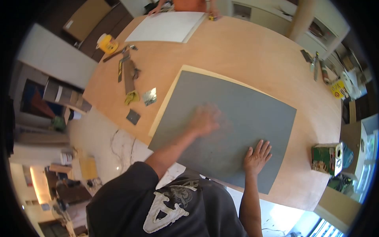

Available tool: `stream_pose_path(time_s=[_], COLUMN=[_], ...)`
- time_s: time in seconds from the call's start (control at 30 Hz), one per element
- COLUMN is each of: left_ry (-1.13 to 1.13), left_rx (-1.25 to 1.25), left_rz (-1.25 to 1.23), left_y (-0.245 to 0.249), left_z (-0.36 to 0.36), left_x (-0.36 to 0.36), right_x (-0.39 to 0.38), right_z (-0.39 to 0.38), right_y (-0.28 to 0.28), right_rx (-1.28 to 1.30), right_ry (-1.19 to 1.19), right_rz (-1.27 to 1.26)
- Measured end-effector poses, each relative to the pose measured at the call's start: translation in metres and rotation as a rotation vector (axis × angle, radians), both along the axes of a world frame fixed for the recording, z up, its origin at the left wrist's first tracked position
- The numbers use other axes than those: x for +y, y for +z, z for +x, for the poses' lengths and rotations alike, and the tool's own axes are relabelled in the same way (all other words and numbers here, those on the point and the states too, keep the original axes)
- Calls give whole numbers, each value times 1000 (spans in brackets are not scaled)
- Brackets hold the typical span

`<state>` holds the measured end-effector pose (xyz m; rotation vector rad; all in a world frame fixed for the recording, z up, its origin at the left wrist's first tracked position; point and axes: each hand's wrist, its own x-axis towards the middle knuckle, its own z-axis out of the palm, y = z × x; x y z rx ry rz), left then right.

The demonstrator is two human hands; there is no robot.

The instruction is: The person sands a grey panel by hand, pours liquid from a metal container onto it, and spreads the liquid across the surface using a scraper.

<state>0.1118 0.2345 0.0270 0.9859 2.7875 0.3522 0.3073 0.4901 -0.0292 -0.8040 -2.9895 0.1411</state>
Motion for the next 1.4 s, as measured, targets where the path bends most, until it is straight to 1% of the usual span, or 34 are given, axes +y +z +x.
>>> stream_pose_path(time_s=[0.03,0.07,0.1,0.13,0.17,0.23,0.3,0.33,0.37,0.43,0.53,0.63,0.73,0.83,0.93,1.03,1.07,1.13,1.23,1.33,1.4], left_ry=[149,265,402,545,819,1054,877,786,733,616,564,464,503,546,501,589,641,743,831,935,979], left_rx=[0,148,94,168,-337,-73,13,60,71,106,-17,-27,-27,30,36,230,154,2,-113,-221,-274], left_rz=[-109,-220,-111,-65,-231,-300,-300,-294,-267,-201,-148,-182,-46,-89,-177,1,20,59,-33,-68,-50], left_y=[-18,-52,-75,-106,-52,-49,-67,-67,-68,-54,-53,-58,-56,-51,-46,-56,-58,-42,-32,-17,-18], left_z=[-26,-48,-75,-92,-111,-101,-101,-104,-106,-103,-116,-121,-115,-91,-83,-83,-86,-101,-118,-125,-127], left_x=[-39,-84,-132,-185,-206,-265,-311,-320,-324,-316,-315,-323,-326,-313,-309,-313,-315,-315,-311,-302,-299], right_x=[-2,-3,-3,-4,-5,-6,-8,-8,-8,-6,-2,2,3,-2,-2,-2,-4,-5,-1,0,-2], right_z=[-2,-2,-2,-3,-4,-4,-5,-5,-5,-4,-4,-2,-3,-4,-5,-7,-7,-7,-7,-5,-3], right_y=[0,0,1,2,3,3,1,0,0,-2,-11,-16,-17,-16,-16,-13,-12,-13,-17,-18,-17], right_rx=[-5,-8,-7,-14,-17,-20,-15,-33,-48,-55,-47,-83,-127,-147,-162,-171,-170,-169,-177,-181,-166], right_ry=[3,1,-6,-4,-6,-6,3,7,6,7,11,3,-28,-59,-77,-80,-80,-77,-82,-85,-76], right_rz=[3,8,16,18,21,30,45,41,41,52,77,75,38,2,-1,-8,-11,-12,2,10,-5])
